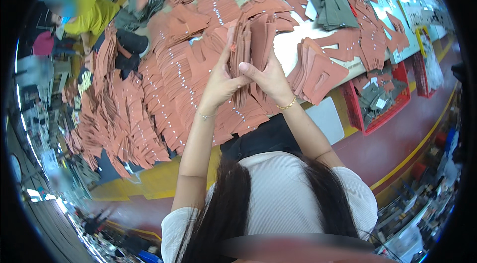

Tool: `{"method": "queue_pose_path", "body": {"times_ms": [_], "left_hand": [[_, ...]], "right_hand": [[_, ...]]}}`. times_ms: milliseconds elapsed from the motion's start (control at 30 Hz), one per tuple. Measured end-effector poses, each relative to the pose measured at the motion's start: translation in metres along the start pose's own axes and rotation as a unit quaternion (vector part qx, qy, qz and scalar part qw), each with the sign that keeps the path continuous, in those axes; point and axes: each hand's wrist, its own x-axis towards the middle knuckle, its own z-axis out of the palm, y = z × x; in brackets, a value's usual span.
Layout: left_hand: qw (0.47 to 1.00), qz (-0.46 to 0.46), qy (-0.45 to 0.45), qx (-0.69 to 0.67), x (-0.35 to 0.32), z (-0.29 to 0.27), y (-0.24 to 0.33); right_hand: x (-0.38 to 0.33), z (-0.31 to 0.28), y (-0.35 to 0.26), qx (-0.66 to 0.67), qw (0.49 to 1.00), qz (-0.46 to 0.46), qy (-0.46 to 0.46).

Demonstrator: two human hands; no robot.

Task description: The person repeatedly picks up small salmon-colored fabric pieces from a large pile on a table, aligns them, and places them into a neat stack. The person occasionally shifts the main pile to access more pieces and continues stacking throughout the clip.

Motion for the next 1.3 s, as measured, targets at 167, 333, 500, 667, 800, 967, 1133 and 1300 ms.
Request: {"method": "queue_pose_path", "body": {"times_ms": [167,333,500,667,800,967,1133,1300], "left_hand": [[0.996,0.065,0.033,0.050,-0.014,-0.012,0.003],[0.993,0.023,0.097,0.059,-0.031,-0.030,0.011],[0.992,0.044,0.113,0.041,-0.039,-0.027,0.018],[0.971,0.097,0.122,0.180,-0.040,-0.023,0.020],[0.962,0.099,0.126,0.222,-0.046,-0.025,0.021],[0.979,0.111,0.108,0.135,-0.048,-0.034,0.017],[0.963,0.012,0.130,-0.235,-0.053,-0.056,0.014],[0.937,0.011,0.124,-0.325,-0.060,-0.069,0.015]], "right_hand": [[-0.002,0.018,0.000,0.050,0.997,0.034,-0.049],[-0.005,0.024,-0.003,-0.064,0.996,0.008,-0.056],[0.001,0.033,-0.001,-0.036,0.997,-0.004,-0.063],[-0.006,0.047,0.002,-0.045,0.995,-0.059,-0.073],[-0.009,0.047,0.004,-0.020,0.998,-0.020,-0.061],[-0.010,0.046,-0.002,-0.082,0.996,-0.021,-0.037],[-0.010,0.049,-0.014,-0.094,0.995,-0.029,-0.023],[-0.005,0.049,-0.013,0.010,1.000,-0.014,0.006]]}}
